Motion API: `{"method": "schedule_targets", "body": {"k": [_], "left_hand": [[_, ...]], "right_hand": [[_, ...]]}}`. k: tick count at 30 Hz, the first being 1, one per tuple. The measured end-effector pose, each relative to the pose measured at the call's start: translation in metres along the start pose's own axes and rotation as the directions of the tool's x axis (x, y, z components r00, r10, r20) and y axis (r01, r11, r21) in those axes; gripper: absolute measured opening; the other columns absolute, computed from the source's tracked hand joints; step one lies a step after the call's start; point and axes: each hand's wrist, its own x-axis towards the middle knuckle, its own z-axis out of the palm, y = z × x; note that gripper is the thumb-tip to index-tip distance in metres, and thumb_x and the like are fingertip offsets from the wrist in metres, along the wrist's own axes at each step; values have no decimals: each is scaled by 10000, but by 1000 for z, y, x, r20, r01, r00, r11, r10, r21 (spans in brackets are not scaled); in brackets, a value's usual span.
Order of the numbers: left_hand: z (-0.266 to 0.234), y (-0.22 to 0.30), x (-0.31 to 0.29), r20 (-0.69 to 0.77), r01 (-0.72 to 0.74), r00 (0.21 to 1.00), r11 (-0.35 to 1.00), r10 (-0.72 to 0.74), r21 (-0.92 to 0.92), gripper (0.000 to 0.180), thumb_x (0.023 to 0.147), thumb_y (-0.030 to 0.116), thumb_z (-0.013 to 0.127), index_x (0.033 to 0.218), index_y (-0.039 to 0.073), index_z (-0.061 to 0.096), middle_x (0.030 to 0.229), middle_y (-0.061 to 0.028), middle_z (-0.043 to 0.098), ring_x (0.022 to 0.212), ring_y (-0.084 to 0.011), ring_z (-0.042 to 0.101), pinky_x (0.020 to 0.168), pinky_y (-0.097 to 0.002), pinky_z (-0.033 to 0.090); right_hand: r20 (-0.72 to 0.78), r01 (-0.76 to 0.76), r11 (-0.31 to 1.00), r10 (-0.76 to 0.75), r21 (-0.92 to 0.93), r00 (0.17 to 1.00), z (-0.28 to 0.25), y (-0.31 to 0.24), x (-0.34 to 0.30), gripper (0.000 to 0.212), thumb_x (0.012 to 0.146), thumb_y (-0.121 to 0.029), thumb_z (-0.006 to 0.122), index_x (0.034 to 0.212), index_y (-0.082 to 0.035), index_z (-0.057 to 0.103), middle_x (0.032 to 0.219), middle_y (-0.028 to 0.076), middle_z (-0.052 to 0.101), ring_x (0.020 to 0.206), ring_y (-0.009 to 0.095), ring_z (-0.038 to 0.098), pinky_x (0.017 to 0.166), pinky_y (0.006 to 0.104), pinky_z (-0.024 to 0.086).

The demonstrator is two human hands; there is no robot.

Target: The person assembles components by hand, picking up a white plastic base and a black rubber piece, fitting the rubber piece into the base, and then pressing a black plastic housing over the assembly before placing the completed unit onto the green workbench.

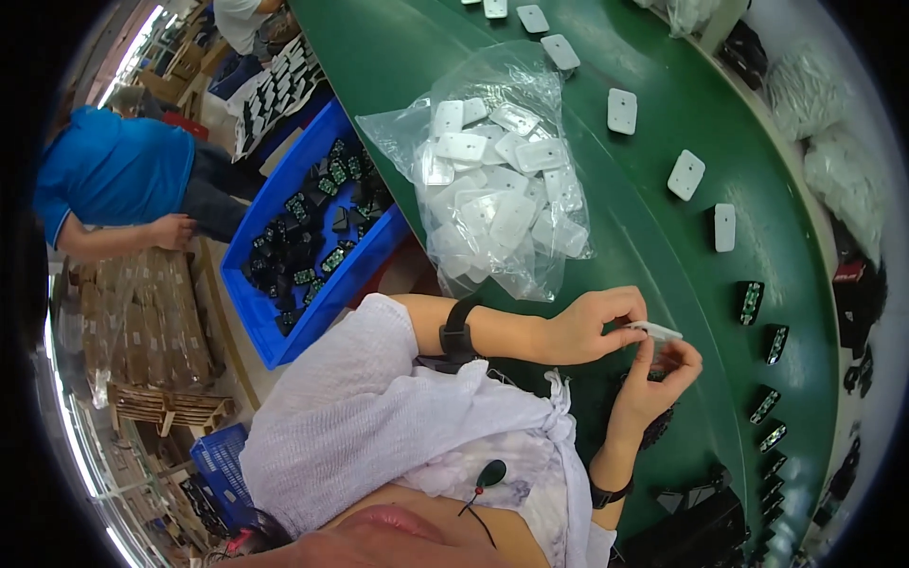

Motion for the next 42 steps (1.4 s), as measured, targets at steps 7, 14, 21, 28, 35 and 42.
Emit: {"method": "schedule_targets", "body": {"k": [7,14,21,28,35,42], "left_hand": [[-7,4,-4,189,214,966,953,-174,-213,100,864,54,616,847,9,528,778,-51,547,652,-124,600,570,-248,459],[-12,0,-2,271,391,912,848,-307,-358,117,917,85,571,958,-24,560,816,-70,621,682,-124,618,583,-247,500],[-21,-5,4,252,405,914,736,-317,-543,176,944,54,507,1076,-57,541,797,-92,624,677,-146,629,618,-266,531],[-24,-9,12,186,417,907,742,-378,-525,135,932,59,531,1016,-45,542,786,-93,625,592,-143,612,540,-258,517],[-27,-11,24,171,414,910,841,-377,-349,239,955,131,526,1122,-36,563,860,-92,642,672,-125,609,601,-246,504],[-12,-22,32,130,467,885,849,-448,-247,253,948,138,548,1132,-30,593,905,-54,649,680,-99,573,599,-224,474]], "right_hand": [[426,-439,868,315,231,848,-35,3,22,143,851,-51,687,865,-40,546,742,-56,507,623,13,423,538,173,321],[334,-385,892,298,236,895,-22,3,10,191,876,-106,672,802,-69,500,678,-43,488,509,9,401,446,164,285],[359,-528,786,415,321,836,-15,-2,13,188,909,-146,632,820,-59,491,688,-3,525,496,45,443,449,173,374],[407,-528,764,377,372,832,-20,0,13,174,947,-185,574,923,-15,550,712,25,553,541,69,486,503,210,424],[411,-548,745,395,381,822,-21,3,28,182,956,-159,538,962,16,586,785,70,616,644,109,583,608,222,478],[521,-643,605,398,470,755,-18,35,35,173,935,-142,577,964,29,578,807,73,624,667,130,618,615,258,529]]}}
